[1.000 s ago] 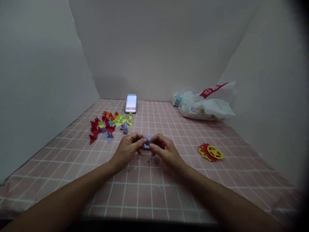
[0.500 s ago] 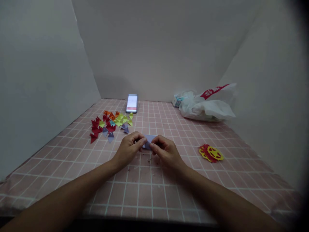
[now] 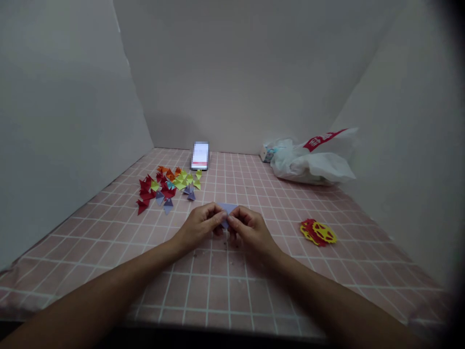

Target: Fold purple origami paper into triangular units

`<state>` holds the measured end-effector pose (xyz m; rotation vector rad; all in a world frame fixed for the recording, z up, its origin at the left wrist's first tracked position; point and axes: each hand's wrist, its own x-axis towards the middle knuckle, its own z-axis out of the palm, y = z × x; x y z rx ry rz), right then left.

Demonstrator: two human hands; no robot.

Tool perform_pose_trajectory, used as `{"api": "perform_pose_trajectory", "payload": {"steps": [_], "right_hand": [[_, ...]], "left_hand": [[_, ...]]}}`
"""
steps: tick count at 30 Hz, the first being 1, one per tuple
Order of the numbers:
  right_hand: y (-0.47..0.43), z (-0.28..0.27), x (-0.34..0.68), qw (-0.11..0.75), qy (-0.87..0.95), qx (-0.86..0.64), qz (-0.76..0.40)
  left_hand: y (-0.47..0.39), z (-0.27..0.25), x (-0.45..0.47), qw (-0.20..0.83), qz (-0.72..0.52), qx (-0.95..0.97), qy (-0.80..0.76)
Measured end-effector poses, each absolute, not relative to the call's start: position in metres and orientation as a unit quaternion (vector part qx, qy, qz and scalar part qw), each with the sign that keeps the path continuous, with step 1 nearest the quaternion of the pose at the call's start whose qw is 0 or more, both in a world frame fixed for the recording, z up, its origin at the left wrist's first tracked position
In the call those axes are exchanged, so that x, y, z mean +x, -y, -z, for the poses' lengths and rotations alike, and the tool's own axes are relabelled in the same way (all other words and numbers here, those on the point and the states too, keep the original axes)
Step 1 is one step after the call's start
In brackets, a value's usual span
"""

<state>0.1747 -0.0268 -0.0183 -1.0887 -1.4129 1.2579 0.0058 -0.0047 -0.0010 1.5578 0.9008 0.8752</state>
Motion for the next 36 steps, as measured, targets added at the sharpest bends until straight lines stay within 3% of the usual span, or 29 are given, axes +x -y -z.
{"api": "perform_pose_trajectory", "payload": {"steps": [6,13,22,30,36], "right_hand": [[0.025,0.02,0.175,0.464,0.553,-0.429,-0.543],[0.024,0.023,0.176,0.47,0.518,-0.404,-0.589],[0.024,0.026,0.176,0.498,0.533,-0.444,-0.52],[0.021,0.022,0.182,0.449,0.64,-0.449,-0.434],[0.03,0.013,0.179,0.49,0.637,-0.43,-0.412]], "left_hand": [[0.003,0.0,0.006,0.57,-0.353,0.64,-0.375],[0.0,0.0,0.003,0.603,-0.227,0.663,-0.381],[0.003,0.009,0.008,0.655,-0.281,0.616,-0.335],[-0.003,0.008,0.005,0.556,-0.29,0.69,-0.362],[0.008,-0.008,0.007,0.535,-0.294,0.701,-0.369]]}}
